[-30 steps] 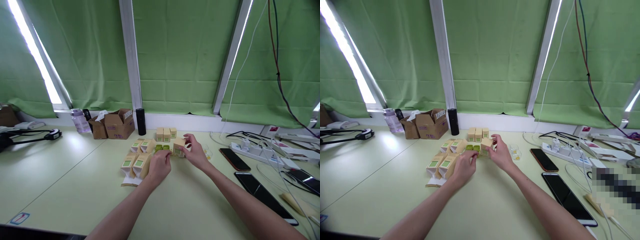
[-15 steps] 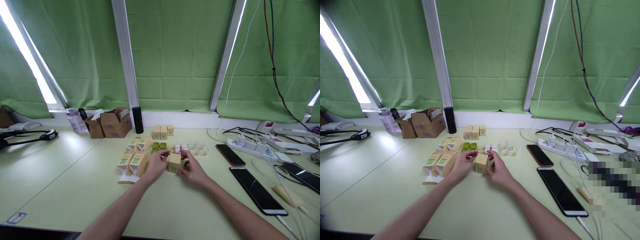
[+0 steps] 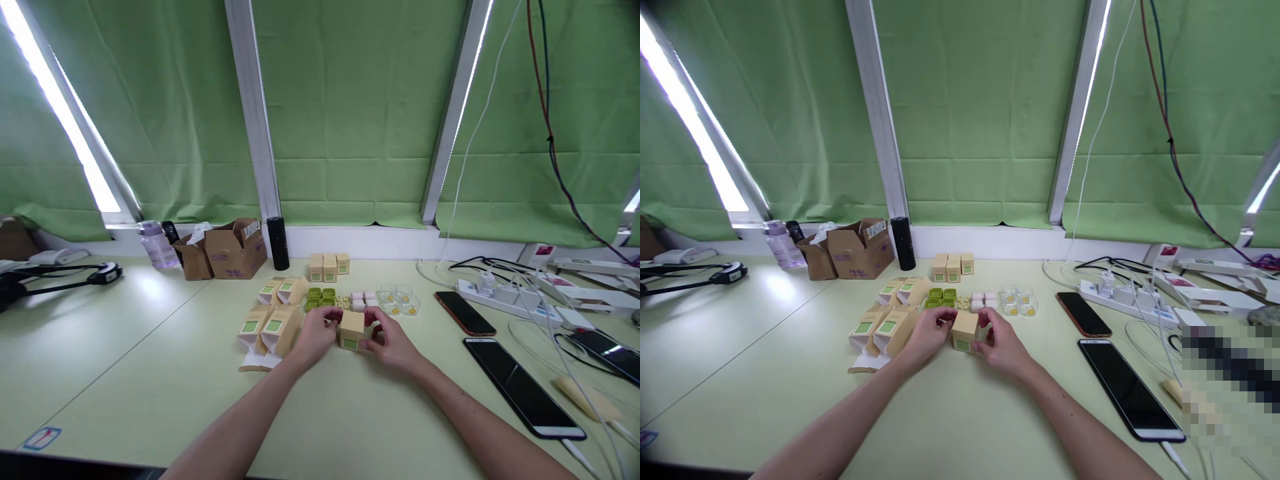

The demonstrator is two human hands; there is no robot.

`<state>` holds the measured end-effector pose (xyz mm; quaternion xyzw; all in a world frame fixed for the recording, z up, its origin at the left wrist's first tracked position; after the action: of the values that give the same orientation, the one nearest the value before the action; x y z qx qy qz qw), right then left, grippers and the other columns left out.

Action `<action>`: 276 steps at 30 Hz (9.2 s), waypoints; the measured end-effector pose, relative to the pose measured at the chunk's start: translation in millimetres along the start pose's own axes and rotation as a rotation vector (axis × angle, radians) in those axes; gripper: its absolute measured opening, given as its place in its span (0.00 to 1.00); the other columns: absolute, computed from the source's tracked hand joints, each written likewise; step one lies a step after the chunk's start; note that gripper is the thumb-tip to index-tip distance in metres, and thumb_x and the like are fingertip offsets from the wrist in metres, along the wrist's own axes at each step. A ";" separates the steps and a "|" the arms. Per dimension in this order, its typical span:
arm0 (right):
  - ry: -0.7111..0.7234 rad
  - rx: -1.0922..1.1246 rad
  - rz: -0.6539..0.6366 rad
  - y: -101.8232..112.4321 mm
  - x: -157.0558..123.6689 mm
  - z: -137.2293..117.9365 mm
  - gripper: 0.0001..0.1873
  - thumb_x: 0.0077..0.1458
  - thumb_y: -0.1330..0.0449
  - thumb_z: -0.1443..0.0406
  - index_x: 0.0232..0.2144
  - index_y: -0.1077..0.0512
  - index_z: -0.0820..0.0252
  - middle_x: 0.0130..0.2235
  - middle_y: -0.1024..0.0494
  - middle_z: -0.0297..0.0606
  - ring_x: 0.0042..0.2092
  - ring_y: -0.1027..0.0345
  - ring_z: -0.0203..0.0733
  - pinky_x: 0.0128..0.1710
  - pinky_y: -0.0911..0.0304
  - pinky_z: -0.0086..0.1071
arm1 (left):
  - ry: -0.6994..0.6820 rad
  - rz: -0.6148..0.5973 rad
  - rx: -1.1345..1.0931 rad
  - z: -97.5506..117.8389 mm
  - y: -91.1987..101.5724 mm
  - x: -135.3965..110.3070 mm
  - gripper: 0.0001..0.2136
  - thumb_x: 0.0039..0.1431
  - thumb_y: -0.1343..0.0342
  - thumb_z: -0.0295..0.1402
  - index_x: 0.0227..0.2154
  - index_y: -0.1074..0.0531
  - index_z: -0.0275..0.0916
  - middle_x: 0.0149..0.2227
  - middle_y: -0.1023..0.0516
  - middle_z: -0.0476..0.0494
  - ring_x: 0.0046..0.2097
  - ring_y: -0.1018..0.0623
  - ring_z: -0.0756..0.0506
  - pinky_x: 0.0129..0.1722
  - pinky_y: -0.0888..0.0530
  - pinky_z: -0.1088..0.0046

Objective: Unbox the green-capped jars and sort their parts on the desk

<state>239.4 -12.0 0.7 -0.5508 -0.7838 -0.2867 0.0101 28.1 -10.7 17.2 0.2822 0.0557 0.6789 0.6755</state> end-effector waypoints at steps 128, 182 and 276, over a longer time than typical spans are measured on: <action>0.606 -0.507 0.495 38.3 -3.3 -21.9 0.24 0.62 0.52 0.77 0.53 0.28 0.54 0.40 0.18 0.40 0.41 0.21 0.46 0.41 0.23 0.43 | -0.549 0.061 0.335 35.1 -7.4 -28.4 0.24 0.65 0.46 0.22 0.62 0.38 0.43 0.56 0.25 0.37 0.60 0.27 0.38 0.60 0.26 0.52; 0.297 -0.246 0.456 1.1 -6.4 -32.3 0.10 0.67 0.42 0.59 0.33 0.27 0.55 0.37 0.28 0.39 0.34 0.33 0.42 0.32 0.31 0.36 | -0.797 0.130 0.612 43.9 -18.4 -34.2 0.28 0.70 0.50 0.24 0.69 0.48 0.37 0.57 0.27 0.29 0.62 0.26 0.34 0.57 0.22 0.50; 0.090 -0.085 -0.096 12.8 5.4 -16.4 0.13 0.67 0.46 0.57 0.40 0.25 0.54 0.47 0.17 0.41 0.46 0.24 0.48 0.45 0.33 0.39 | 0.159 -0.016 -1.164 4.9 4.5 1.2 0.16 0.65 0.42 0.37 0.53 0.27 0.37 0.55 0.20 0.34 0.55 0.20 0.35 0.51 0.19 0.48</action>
<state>243.5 -12.0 21.8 -0.4989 -0.7952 -0.3444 0.0081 26.5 -11.4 23.7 -0.1873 -0.2737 0.6119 0.7181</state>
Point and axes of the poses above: each hand's wrist, its own x-axis towards the middle knuckle, its own y-axis out of the back of the hand, z = x × y, the point moved 2 cm from there along x, towards the middle knuckle
